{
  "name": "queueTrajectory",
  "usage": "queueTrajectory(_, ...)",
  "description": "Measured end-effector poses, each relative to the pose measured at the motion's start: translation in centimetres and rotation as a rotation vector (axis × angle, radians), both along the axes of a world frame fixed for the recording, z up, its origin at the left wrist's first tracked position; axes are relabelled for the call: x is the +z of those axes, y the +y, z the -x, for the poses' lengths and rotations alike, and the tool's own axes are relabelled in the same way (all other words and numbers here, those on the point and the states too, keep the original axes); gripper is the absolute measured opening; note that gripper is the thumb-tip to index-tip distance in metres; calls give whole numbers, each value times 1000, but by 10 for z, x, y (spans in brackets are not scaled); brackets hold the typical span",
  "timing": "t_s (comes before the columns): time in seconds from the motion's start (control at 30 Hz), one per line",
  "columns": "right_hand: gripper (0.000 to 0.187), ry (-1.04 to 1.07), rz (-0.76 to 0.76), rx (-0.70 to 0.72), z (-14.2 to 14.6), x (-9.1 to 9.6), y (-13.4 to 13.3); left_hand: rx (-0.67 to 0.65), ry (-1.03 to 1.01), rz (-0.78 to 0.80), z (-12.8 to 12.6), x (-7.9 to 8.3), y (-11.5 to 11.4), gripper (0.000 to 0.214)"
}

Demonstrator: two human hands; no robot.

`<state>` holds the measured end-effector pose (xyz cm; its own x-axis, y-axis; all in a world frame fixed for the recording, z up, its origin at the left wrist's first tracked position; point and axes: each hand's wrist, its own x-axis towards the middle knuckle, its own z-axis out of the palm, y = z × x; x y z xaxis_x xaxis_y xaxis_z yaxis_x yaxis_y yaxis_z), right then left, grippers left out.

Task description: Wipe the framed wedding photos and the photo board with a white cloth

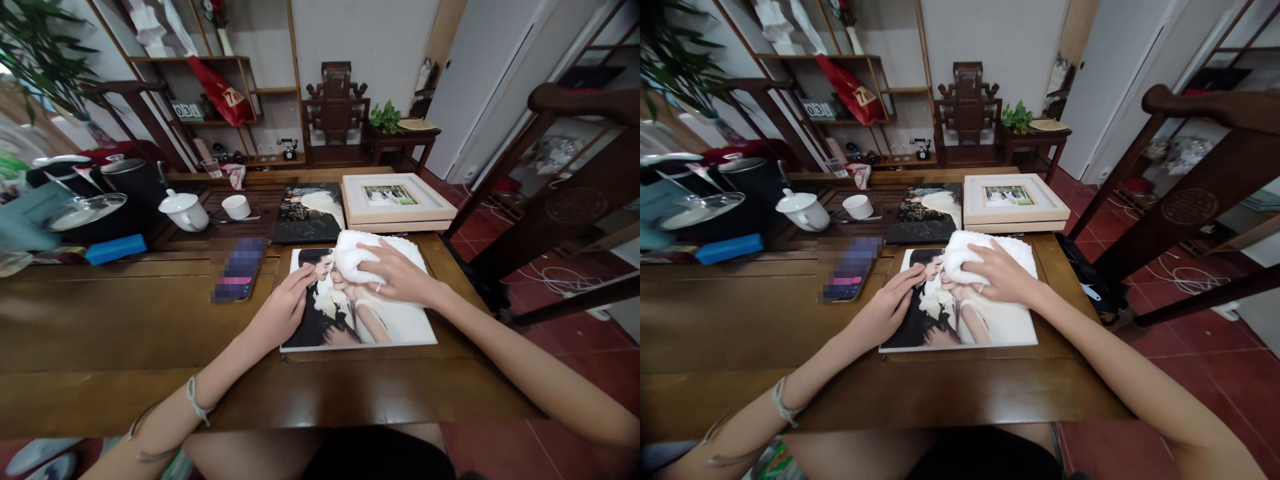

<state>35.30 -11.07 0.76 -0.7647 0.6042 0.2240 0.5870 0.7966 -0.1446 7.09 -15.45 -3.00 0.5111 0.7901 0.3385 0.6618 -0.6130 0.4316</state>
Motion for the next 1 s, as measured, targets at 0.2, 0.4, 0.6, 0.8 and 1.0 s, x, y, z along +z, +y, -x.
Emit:
queueTrajectory(0.2,41,-101,5,89,30,4,-51,2,-6,-1,0,2,0,42)
queueTrajectory(0.4,28,-93,48,320,51,10,-98,-17,21,49,2,4,1,47)
queueTrajectory(0.6,34,-31,15,-33,18,9,-38,-8,-28,20,2,0,1,42)
queueTrajectory(0.8,33,-65,-88,-262,3,3,-6,-1,-13,23,1,1,0,42)
queueTrajectory(1.0,40,-134,-26,65,42,3,-69,7,-11,29,1,1,1,41)
